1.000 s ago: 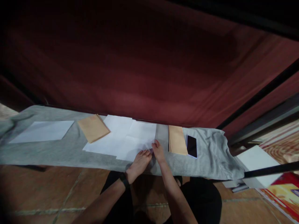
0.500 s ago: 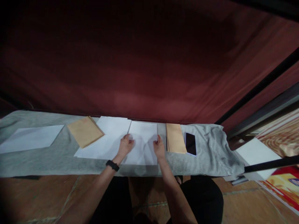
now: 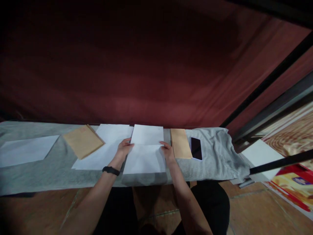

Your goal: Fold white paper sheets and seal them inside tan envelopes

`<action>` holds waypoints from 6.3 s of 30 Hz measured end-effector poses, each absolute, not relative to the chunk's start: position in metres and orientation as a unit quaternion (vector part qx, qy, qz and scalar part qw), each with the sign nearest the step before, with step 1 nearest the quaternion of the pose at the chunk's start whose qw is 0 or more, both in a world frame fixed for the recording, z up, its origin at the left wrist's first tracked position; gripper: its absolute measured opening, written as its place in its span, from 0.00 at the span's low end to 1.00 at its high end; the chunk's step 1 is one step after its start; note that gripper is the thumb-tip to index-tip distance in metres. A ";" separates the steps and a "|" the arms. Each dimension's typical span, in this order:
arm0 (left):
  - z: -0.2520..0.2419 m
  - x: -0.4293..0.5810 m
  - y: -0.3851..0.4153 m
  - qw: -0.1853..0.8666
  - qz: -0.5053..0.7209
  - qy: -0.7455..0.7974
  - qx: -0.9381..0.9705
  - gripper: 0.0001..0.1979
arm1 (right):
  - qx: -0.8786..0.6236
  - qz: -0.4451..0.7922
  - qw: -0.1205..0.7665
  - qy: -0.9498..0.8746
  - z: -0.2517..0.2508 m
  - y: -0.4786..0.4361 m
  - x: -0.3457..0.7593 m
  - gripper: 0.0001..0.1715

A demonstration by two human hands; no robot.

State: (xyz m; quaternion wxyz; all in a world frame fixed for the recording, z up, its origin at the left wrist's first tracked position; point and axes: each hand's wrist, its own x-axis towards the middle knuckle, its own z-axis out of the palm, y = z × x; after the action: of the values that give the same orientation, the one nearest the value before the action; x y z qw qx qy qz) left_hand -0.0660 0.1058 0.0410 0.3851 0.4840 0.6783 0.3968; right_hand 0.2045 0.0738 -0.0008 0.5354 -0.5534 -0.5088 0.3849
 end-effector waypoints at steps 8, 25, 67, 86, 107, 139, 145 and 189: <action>0.130 -0.071 0.125 0.497 0.570 0.469 0.457 0.34 | -0.517 0.431 0.598 -0.436 0.073 0.090 0.220 0.25; 0.053 -0.083 0.030 0.489 0.472 0.512 0.525 0.23 | -0.579 0.208 0.507 -0.604 0.033 -0.006 0.217 0.14; -0.012 -0.010 0.071 -0.012 0.119 0.673 0.730 0.34 | -0.692 -0.078 0.190 -0.692 -0.024 0.054 0.162 0.35; -0.009 -0.012 0.069 0.010 0.118 0.667 0.736 0.31 | -0.624 -0.003 0.180 -0.760 -0.017 0.057 0.107 0.29; -0.004 -0.004 0.067 0.008 0.149 0.675 0.723 0.32 | -0.677 -0.074 0.207 -0.702 -0.027 0.034 0.164 0.35; -0.011 -0.027 0.020 0.034 0.116 0.645 0.754 0.33 | -0.686 -0.005 0.207 -0.697 -0.010 0.027 0.139 0.33; -0.008 -0.031 0.021 0.054 0.086 0.634 0.767 0.32 | -0.628 0.073 0.170 -0.756 -0.009 0.000 0.086 0.33; -0.002 -0.004 -0.024 0.034 0.107 0.429 0.896 0.32 | -0.666 -0.003 0.203 -0.718 -0.010 -0.038 0.177 0.34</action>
State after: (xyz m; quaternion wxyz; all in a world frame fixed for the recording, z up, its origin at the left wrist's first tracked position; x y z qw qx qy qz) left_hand -0.0044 -0.0240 -0.0018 0.0345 0.8965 0.4286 0.1073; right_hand 0.1766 -0.0380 -0.0098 0.2028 -0.6661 -0.7177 -0.0026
